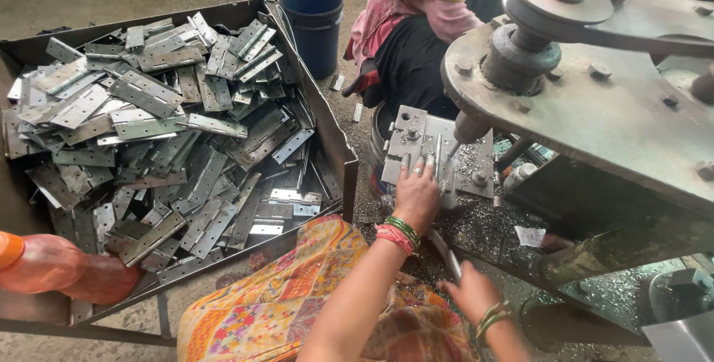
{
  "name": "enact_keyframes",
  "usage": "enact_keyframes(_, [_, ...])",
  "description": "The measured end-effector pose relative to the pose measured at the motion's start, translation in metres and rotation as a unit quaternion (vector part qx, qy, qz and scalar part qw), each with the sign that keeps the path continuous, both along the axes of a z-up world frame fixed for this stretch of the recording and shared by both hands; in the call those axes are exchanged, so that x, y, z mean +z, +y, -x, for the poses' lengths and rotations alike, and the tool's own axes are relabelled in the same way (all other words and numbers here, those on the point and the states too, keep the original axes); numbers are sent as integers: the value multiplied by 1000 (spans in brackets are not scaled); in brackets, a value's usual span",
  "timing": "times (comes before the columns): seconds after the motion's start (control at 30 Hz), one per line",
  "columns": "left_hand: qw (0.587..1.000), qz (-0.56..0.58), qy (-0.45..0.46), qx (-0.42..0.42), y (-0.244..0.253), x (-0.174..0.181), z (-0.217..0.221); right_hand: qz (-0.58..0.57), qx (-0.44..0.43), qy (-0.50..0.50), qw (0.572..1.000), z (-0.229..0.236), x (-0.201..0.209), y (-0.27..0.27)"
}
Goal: The person repeatedly picks metal plates from a bin, places them into a press machine, and operates the lever to process them. The person then removes the processed plates and returns them to the bin.
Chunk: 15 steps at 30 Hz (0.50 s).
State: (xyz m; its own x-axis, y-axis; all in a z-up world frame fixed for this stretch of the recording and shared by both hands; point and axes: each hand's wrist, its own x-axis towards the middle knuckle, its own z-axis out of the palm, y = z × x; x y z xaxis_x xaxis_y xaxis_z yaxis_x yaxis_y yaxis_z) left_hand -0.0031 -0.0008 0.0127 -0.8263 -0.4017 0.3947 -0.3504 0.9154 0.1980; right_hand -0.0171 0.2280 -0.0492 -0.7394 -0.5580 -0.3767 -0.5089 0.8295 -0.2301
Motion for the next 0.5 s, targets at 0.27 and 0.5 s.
enact_keyframes(0.27, [1000,24,7,-12,1,3,-9,17,26,20,999,11,-40,9])
enact_keyframes(0.5, [999,-7,30,-17,4,6,-12,20,-95,-20,995,-22,-38,12])
